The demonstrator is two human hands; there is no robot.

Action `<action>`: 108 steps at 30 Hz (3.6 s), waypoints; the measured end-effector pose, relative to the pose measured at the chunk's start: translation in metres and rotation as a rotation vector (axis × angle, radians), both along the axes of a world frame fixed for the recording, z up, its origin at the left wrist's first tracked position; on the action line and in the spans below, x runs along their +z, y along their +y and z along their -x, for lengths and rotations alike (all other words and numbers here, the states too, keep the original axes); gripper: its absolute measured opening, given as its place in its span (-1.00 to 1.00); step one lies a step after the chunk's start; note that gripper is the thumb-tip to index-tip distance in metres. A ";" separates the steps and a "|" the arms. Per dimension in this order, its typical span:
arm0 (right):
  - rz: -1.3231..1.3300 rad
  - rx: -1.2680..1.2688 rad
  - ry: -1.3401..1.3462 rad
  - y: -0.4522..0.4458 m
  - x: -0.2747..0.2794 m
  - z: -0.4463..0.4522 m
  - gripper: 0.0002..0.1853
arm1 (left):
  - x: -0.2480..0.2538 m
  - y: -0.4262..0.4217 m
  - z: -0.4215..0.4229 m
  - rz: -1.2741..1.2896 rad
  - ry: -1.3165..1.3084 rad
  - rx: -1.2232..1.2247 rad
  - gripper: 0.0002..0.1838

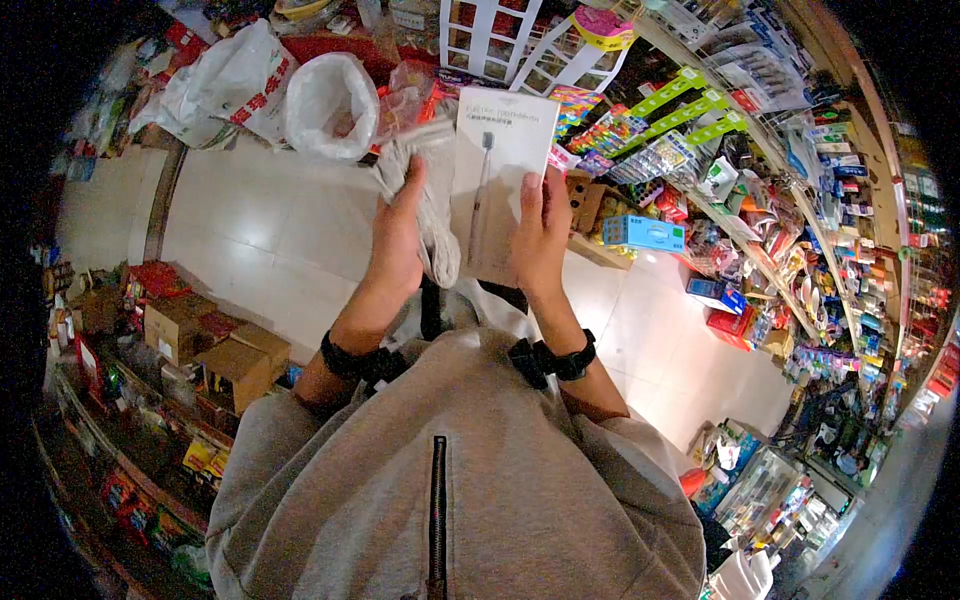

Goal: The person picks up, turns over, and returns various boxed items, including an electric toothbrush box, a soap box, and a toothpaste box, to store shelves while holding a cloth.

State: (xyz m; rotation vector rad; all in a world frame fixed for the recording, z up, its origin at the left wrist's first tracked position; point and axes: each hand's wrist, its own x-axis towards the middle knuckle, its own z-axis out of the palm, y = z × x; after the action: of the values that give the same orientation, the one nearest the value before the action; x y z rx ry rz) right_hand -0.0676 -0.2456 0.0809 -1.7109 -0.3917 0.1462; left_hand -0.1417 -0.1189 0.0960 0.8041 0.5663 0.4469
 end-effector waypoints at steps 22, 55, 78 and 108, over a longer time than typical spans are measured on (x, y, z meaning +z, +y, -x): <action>0.643 -0.052 -0.572 0.014 0.011 0.004 -0.63 | 0.008 -0.015 -0.001 -0.219 -0.013 0.017 -0.44; -0.118 0.193 0.228 -0.018 0.010 -0.022 -0.68 | -0.028 0.043 0.020 0.329 -0.127 -0.041 -0.53; 0.409 0.316 -0.309 -0.011 0.009 0.022 0.09 | -0.003 0.027 0.022 0.455 -0.143 -0.219 -0.49; 0.277 0.010 -0.459 -0.027 0.019 -0.007 -0.85 | -0.041 -0.025 0.029 0.214 0.090 -0.181 -0.57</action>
State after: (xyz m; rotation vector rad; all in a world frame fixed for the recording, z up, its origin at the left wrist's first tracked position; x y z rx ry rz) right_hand -0.0605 -0.2723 0.1001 -2.0156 -0.7457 -0.2000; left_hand -0.1710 -0.1441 0.0551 0.6653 0.6080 0.1805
